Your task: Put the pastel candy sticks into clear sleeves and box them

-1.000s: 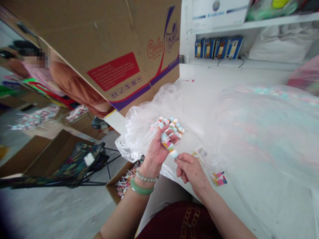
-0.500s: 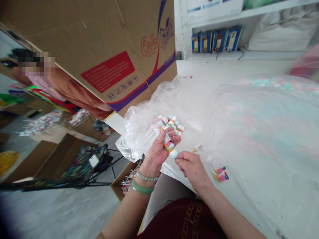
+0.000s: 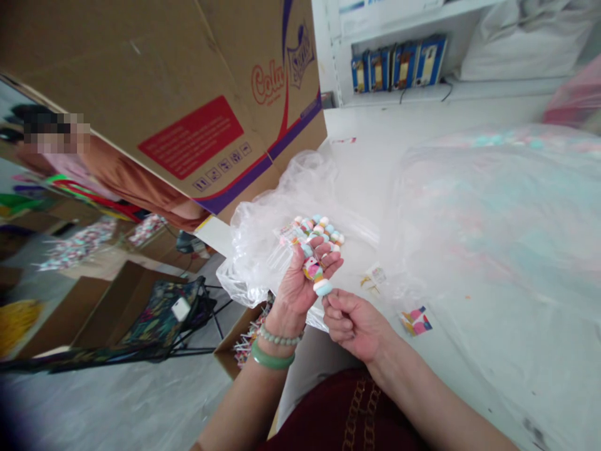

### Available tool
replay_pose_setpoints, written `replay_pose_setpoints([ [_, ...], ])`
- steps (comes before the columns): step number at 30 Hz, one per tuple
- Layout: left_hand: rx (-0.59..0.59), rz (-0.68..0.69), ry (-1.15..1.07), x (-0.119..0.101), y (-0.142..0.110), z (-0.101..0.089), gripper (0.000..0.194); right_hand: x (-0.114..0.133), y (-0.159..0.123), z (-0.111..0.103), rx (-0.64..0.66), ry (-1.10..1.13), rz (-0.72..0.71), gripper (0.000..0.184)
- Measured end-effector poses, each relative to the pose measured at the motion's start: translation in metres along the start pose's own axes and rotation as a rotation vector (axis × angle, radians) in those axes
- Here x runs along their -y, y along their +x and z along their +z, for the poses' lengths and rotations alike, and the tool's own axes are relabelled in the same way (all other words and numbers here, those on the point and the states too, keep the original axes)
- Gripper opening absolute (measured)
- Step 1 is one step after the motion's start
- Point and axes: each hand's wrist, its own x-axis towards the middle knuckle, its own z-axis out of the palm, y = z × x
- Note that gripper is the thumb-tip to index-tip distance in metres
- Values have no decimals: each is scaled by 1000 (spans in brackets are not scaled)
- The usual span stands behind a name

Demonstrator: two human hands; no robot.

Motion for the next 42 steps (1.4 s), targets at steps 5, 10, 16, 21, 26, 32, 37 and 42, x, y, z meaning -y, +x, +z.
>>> replay_pose_setpoints([
  [5, -297, 127, 17, -4, 6, 6, 16, -5, 2, 3, -198, -234, -167, 17],
  [10, -341, 162, -49, -3, 7, 10, 16, -4, 5, 5, -231, -291, -175, 19],
  [16, -140, 183, 217, 4, 0, 7, 34, 2, 1, 10, -294, -352, -213, 22],
  [21, -154, 2, 215, 1, 4, 0, 36, 1, 0, 9, -453, -607, -426, 22],
  [26, -160, 10, 116, -3, 8, -5, 21, 2, -1, -1, -615, -979, -542, 22],
  [32, -359, 102, -63, -4, 11, 4, 13, -1, 1, -2, -605, -1193, -574, 18],
  [37, -296, 117, 6, 0, 10, 5, 15, 1, 5, -4, -589, -1112, -531, 20],
  [42, -191, 136, 176, 6, 7, -2, 22, 2, 3, -6, -583, -983, -441, 22],
])
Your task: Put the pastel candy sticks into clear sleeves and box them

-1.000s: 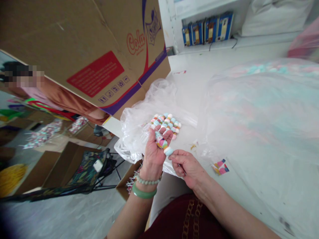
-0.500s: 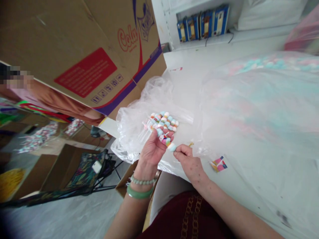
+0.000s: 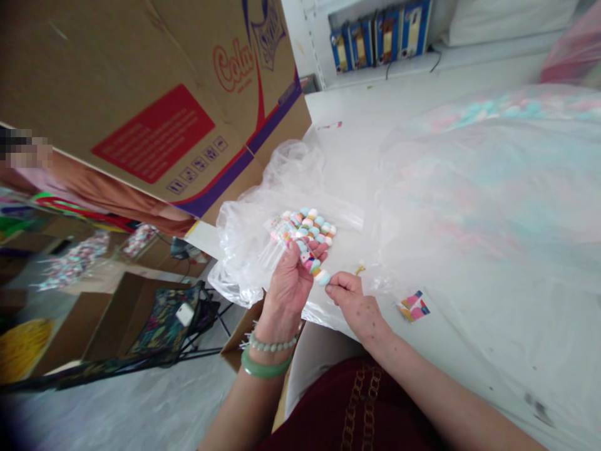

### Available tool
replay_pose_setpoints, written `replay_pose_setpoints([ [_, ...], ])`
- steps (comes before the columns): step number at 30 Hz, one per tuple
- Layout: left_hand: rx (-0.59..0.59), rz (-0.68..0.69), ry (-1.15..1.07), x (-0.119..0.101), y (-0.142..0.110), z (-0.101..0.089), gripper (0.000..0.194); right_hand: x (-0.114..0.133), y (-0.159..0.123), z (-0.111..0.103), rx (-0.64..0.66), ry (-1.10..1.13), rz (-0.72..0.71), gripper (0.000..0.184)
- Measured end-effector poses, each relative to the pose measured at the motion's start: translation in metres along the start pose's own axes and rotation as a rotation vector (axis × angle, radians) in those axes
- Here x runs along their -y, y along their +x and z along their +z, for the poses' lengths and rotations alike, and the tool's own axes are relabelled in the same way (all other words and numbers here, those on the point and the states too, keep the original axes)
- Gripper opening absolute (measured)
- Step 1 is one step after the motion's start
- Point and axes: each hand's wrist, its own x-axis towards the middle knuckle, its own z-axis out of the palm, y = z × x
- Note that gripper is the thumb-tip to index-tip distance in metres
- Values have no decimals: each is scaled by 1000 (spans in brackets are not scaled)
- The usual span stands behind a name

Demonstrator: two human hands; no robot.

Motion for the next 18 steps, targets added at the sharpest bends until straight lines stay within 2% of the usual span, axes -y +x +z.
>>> replay_pose_setpoints([
  [4, -19, 3, 16, 4, -2, 1, 25, 2, -3, 3, 37, 91, -6, 21],
  [8, 40, 4, 77, 10, -7, 5, 21, 4, -1, 3, 55, 353, 70, 22],
  [14, 22, -208, 62, 7, -7, 4, 30, 4, 5, -7, 247, 559, 190, 22],
  [18, 63, -166, 88, 0, -6, 3, 30, 4, 6, -9, 333, 565, 238, 19],
])
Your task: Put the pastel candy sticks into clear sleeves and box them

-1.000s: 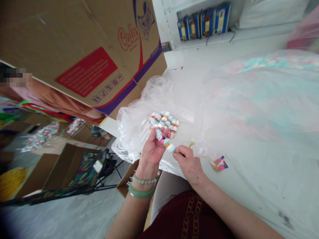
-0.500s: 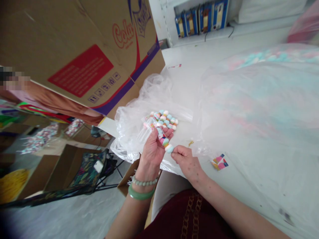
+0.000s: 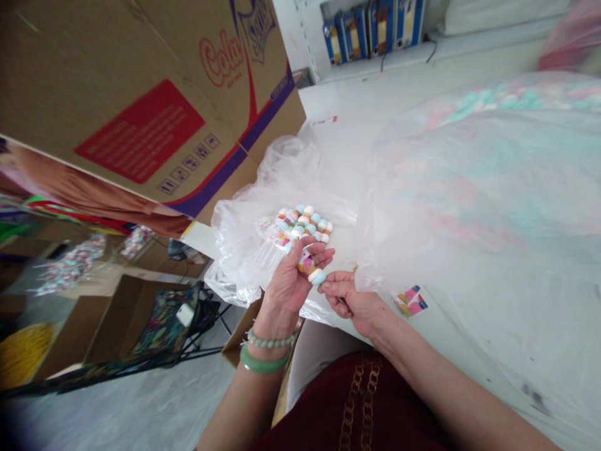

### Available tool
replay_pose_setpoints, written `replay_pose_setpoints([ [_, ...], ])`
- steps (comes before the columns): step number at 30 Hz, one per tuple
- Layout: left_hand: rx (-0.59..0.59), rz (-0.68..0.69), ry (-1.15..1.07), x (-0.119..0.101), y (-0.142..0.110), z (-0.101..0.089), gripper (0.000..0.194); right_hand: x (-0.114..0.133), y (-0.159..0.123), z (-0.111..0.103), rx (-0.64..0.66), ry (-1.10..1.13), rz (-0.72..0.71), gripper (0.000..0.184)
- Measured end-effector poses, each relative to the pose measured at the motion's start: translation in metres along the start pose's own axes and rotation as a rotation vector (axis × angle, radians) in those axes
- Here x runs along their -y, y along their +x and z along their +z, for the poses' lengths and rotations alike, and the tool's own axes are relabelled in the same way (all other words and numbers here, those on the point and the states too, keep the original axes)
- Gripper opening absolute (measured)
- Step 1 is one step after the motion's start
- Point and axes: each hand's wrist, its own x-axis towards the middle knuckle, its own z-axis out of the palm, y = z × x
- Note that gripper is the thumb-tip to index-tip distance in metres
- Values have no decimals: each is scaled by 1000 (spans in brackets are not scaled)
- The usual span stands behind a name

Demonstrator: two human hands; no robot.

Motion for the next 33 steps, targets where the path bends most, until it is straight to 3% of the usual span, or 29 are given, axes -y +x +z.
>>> replay_pose_setpoints([
  [6, 118, -26, 61, 9, -9, 4, 42, -3, 3, 1, 138, 241, 75, 20],
  [10, 156, -58, 77, 16, -11, 0, 46, -8, 5, 0, 89, 326, 3, 20],
  [14, 157, -104, 7, 9, -2, -10, 55, -7, 5, -4, 29, 246, -60, 16],
  [19, 9, 68, 24, -4, 11, -17, 37, -5, 5, -5, -125, 81, 11, 17],
  [25, -150, 182, 234, 6, 10, -9, 30, -8, 9, -2, -291, -51, -118, 22],
  [27, -139, 168, 251, 14, 7, -4, 30, -8, 10, -4, -270, -12, -124, 21],
  [33, -100, -53, 128, 16, 9, -11, 29, -6, 8, -13, -18, 199, 18, 17],
])
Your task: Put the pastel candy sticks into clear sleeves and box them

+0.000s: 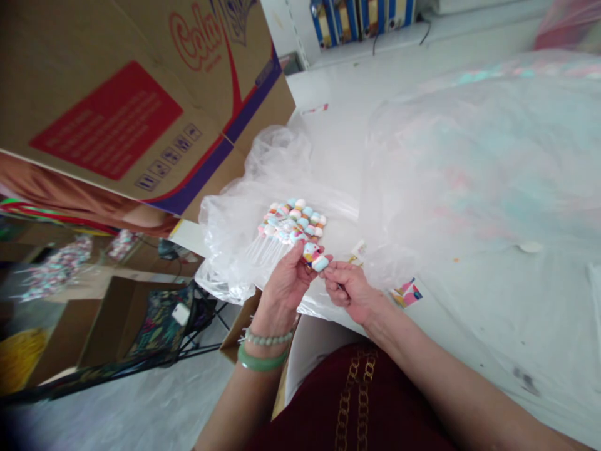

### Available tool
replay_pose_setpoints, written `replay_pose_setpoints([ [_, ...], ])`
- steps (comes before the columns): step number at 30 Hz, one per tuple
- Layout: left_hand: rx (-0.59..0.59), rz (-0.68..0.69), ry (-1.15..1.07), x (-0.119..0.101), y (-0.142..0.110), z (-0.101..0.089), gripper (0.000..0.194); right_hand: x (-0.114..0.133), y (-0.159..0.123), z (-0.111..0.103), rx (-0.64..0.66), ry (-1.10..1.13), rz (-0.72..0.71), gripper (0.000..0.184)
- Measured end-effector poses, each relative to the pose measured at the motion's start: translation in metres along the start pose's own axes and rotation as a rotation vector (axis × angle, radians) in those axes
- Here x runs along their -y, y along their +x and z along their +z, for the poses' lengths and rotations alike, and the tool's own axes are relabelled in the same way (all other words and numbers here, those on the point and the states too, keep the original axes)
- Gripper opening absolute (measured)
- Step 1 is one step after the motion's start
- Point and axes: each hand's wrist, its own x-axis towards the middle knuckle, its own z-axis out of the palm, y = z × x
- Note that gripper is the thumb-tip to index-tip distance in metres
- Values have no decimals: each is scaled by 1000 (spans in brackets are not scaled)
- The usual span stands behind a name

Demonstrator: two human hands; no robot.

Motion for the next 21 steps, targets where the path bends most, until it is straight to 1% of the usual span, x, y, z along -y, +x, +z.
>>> replay_pose_setpoints([
  [2, 21, 11, -40, -5, 3, -6, 28, 1, -1, -3, 29, 32, 54, 16],
  [6, 132, 45, -115, -13, 8, -13, 32, -1, -1, -5, 49, -18, 140, 16],
  [8, 128, 94, -84, -14, 10, -13, 32, -2, -2, -2, -14, -130, 79, 17],
  [11, 18, 194, -17, -13, 13, -11, 29, -4, -2, 2, -156, -299, -95, 19],
  [13, -18, 182, -28, -12, 14, -11, 28, -3, -3, 4, -201, -304, -132, 19],
  [14, -2, 154, -58, -12, 14, -12, 27, -3, -3, 4, -200, -279, -117, 19],
  [15, 39, 119, -95, -13, 14, -13, 27, -2, -3, 4, -192, -245, -98, 19],
  [18, 214, 59, -149, -14, 13, -18, 27, 0, -2, 0, -119, -125, -24, 17],
  [19, 243, 67, -142, -14, 13, -19, 27, 1, -2, -1, -86, -84, 1, 17],
  [21, 226, 108, -125, -13, 14, -21, 26, 2, -1, -3, -34, -26, 35, 16],
])
